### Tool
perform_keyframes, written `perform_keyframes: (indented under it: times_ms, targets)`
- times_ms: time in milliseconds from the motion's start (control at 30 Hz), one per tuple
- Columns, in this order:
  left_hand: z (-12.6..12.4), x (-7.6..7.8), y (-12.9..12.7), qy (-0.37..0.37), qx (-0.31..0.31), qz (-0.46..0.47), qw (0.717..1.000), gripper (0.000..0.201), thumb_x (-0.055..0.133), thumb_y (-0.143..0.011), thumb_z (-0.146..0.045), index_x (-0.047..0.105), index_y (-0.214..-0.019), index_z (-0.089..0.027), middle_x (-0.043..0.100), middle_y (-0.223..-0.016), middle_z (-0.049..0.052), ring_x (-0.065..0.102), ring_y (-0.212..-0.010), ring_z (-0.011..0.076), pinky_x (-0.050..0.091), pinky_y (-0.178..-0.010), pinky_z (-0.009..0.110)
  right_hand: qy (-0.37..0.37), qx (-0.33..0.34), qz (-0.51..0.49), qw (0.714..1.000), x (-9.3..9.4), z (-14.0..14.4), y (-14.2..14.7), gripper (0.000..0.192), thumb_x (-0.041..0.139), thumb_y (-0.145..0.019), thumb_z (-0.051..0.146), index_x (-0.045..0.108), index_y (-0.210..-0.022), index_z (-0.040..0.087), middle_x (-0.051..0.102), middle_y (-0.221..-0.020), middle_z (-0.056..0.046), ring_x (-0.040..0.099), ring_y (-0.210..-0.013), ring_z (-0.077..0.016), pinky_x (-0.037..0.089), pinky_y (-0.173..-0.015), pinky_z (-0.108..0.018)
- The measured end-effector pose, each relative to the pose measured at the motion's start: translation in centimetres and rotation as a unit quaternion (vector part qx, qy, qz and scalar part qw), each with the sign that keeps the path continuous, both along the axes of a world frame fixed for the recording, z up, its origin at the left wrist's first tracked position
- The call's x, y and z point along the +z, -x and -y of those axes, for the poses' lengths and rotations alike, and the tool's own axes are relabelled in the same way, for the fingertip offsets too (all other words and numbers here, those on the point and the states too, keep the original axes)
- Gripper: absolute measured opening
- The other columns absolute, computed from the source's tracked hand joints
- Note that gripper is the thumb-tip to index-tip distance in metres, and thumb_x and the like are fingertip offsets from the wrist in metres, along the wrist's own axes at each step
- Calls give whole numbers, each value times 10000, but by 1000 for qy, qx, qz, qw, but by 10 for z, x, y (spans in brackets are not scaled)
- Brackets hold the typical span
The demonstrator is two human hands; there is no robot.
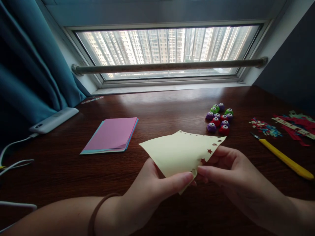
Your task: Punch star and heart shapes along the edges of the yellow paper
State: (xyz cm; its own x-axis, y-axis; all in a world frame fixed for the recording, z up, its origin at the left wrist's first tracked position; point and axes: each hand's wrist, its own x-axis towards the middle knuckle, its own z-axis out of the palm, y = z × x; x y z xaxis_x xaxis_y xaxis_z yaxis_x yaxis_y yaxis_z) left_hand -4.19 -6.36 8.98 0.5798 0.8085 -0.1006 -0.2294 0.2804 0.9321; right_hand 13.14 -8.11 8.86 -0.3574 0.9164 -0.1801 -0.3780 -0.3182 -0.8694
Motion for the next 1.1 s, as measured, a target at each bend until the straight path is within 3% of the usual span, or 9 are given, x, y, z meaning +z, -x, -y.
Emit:
perform_keyframes:
  times_ms: [133, 367, 600, 800, 933, 1100]
  targets:
    - [1, 0, 0, 14, -2, -8, 1000, 251, 607, -794, -188, 618, -1044, -216, 666, -847, 11, 586, -746, 93, 455, -630, 162, 11, 8, 4, 1000, 2, 1, 0, 239, 688, -735, 150, 668, -970, 188, 662, -868, -41, 607, -758, -133, 481, -688, -207]
    - [3, -3, 2, 34, -30, 23, 999, 180, 585, -809, -175, 647, -976, -203, 650, -801, -6, 579, -740, 81, 461, -674, 161, 20, 34, -31, 999, 4, 2, 4, 203, 655, -756, 109, 673, -937, 199, 657, -816, -16, 596, -726, -107, 476, -677, -182]
    - [4, -4, 2, 43, -31, 28, 998, 194, 598, -796, -168, 642, -982, -200, 647, -802, -4, 572, -737, 83, 466, -656, 160, 23, 35, -21, 999, 2, 6, 3, 148, 648, -776, 133, 661, -895, 221, 654, -813, 6, 603, -751, -99, 473, -698, -168]
    - [4, -4, 1, 39, -37, 20, 998, 111, 586, -800, -180, 661, -882, -171, 652, -862, 21, 591, -754, 107, 493, -670, 182, -17, 40, -3, 999, 1, 5, 3, 78, 611, -806, 148, 655, -860, 184, 647, -791, -23, 590, -722, -116, 476, -698, -203]
    - [5, -2, 0, 59, -38, 21, 997, 141, 594, -793, -155, 659, -916, -179, 659, -888, 19, 602, -788, 113, 502, -706, 190, 6, 21, 17, 1000, 0, 5, 2, 124, 602, -809, 145, 642, -916, 192, 639, -802, -19, 576, -707, -112, 475, -672, -202]
    - [5, 3, 0, 71, -27, 20, 997, 93, 590, -799, -151, 682, -807, -162, 673, -802, 0, 600, -776, 89, 478, -757, 168, -3, 20, 27, 999, -2, 7, 1, 98, 575, -828, 148, 647, -767, 173, 633, -794, -13, 577, -769, -116, 469, -758, -207]
